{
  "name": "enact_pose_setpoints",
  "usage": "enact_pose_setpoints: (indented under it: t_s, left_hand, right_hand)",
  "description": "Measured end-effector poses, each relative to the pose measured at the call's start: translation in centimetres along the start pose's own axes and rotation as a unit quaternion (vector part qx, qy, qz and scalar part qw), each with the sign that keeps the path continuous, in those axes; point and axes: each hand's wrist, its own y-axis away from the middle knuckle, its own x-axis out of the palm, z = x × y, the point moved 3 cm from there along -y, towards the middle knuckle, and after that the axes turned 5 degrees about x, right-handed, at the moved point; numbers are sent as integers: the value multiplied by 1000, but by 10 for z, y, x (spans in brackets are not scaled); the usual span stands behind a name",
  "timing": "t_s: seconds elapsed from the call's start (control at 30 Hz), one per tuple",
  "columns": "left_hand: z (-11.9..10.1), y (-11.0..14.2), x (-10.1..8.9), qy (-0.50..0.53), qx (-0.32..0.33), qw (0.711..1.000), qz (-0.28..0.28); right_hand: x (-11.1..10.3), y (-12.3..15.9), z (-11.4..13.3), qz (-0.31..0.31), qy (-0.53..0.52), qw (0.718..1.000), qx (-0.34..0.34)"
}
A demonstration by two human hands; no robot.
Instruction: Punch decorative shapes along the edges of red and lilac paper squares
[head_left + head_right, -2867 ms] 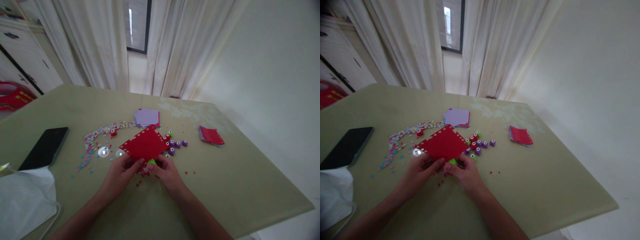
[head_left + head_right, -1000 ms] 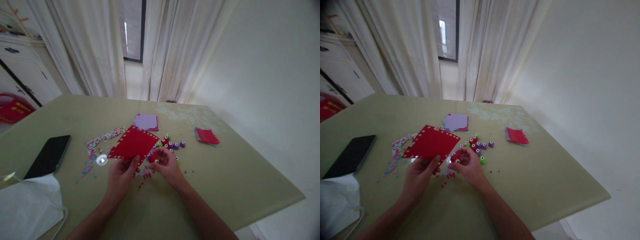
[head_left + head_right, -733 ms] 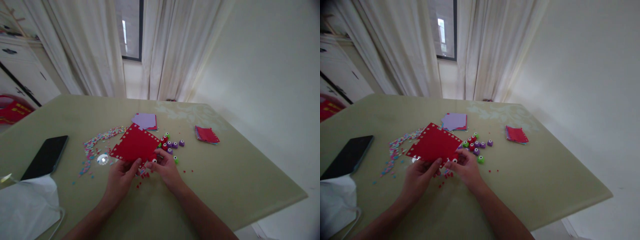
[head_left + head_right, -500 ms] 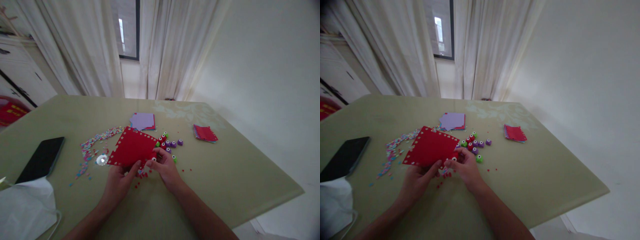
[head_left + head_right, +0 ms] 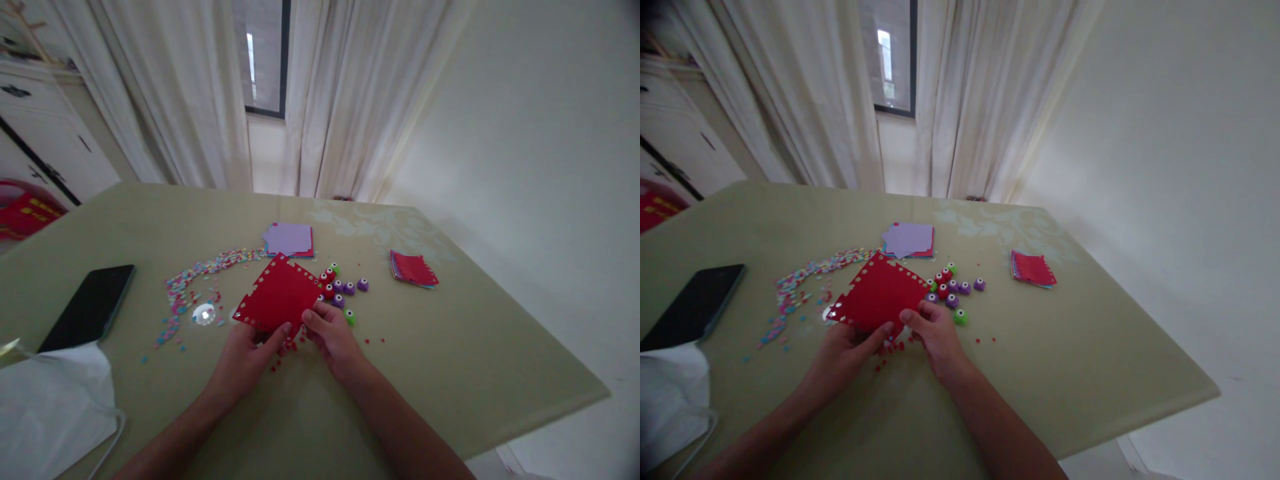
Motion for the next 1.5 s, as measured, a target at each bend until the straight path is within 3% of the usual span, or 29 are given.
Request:
enact_pose_setpoints:
  t_s: [0.63,0.73,0.83,0.93,1.07,1.17,1.33,1.5]
  left_hand:
    - [-1,2,3,39,0,999,3]
    - [-6,-1,-3,48,-6,999,-23]
    - [-14,-6,-13,52,-19,996,-68]
    - [-17,-10,-21,28,-16,995,-96]
    - [-12,-14,-27,3,0,994,-106]
    - [-4,-17,-31,-7,9,993,-117]
    - [3,-22,-41,-24,3,990,-136]
    - [6,-28,-49,-40,-17,989,-145]
  right_hand:
    - [5,2,-5,-21,-6,999,-36]
    - [-2,0,6,-39,-40,998,-35]
    - [-12,-2,26,-33,57,995,-75]
    - [-20,0,44,-15,260,955,-144]
    - [-17,7,45,-6,502,841,-199]
    - [-5,14,33,40,613,763,-201]
    - [10,21,12,91,644,738,-181]
    - [10,17,8,54,663,725,-180]
